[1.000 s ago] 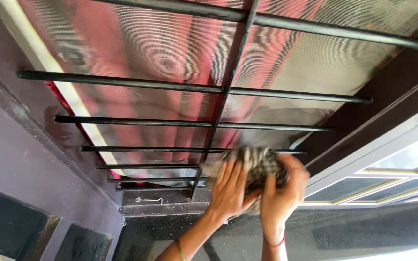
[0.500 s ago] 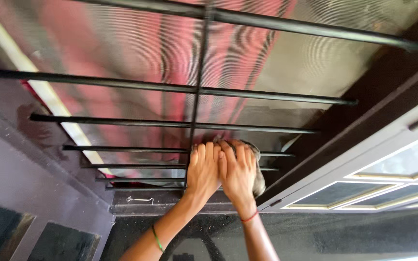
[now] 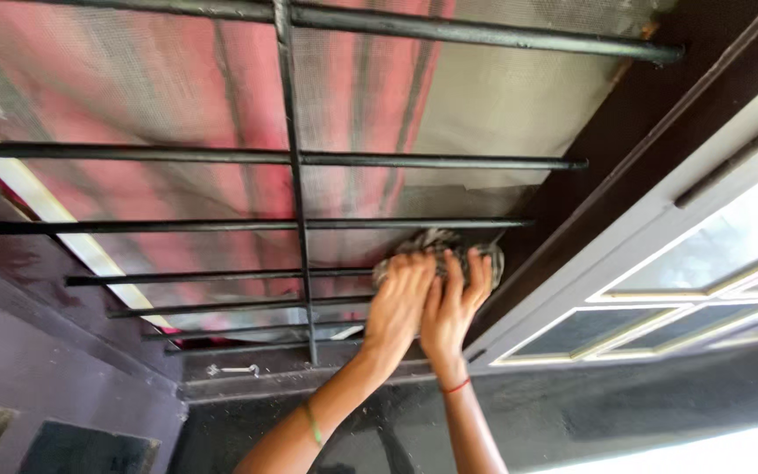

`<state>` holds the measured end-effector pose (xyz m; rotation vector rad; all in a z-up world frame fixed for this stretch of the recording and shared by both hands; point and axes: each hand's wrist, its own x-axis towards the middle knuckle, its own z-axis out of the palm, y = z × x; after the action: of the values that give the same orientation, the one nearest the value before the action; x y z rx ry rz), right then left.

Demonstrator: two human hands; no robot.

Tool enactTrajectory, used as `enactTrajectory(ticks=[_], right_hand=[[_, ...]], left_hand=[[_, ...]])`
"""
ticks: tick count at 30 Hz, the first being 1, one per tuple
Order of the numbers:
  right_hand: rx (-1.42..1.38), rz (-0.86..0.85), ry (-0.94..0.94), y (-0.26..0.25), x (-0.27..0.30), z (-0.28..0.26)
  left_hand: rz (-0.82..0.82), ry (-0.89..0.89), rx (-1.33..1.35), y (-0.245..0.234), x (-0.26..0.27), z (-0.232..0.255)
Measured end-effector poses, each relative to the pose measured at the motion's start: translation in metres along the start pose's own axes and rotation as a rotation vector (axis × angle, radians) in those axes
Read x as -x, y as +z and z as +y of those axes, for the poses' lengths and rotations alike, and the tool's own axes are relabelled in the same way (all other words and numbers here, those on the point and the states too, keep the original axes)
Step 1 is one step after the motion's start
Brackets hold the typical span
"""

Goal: The person cleans a black metal window grille using a cloth. They wipe the horizontal and vertical bars and the surrounding frame, moving the cloth along the surface to remove dust.

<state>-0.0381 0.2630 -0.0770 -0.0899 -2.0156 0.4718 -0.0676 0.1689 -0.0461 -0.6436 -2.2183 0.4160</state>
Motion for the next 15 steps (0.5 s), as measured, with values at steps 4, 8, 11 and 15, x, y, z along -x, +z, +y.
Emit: enactTrajectory(ticks=[4, 8, 11, 15], right_hand=[[-0.031, -0.004, -0.008, 0.048, 0.019, -0.047], [-0.087, 0.01, -0.014, 0.064, 0.041, -0.086], [0.071, 0.004, -0.259, 0.052, 0.027, -0.048], [0.059, -0.083, 0.059, 0.019, 0.015, 0.007]], left_hand=[[-0.082, 0.005, 0.036, 0.026, 0.044, -0.064], [-0.009, -0.014, 0.103, 0.027, 0.061, -0.083], [0.047, -0.05, 0.232, 0.018, 0.054, -0.075], [0.088, 0.019, 0.378, 0.003, 0.014, -0.02]])
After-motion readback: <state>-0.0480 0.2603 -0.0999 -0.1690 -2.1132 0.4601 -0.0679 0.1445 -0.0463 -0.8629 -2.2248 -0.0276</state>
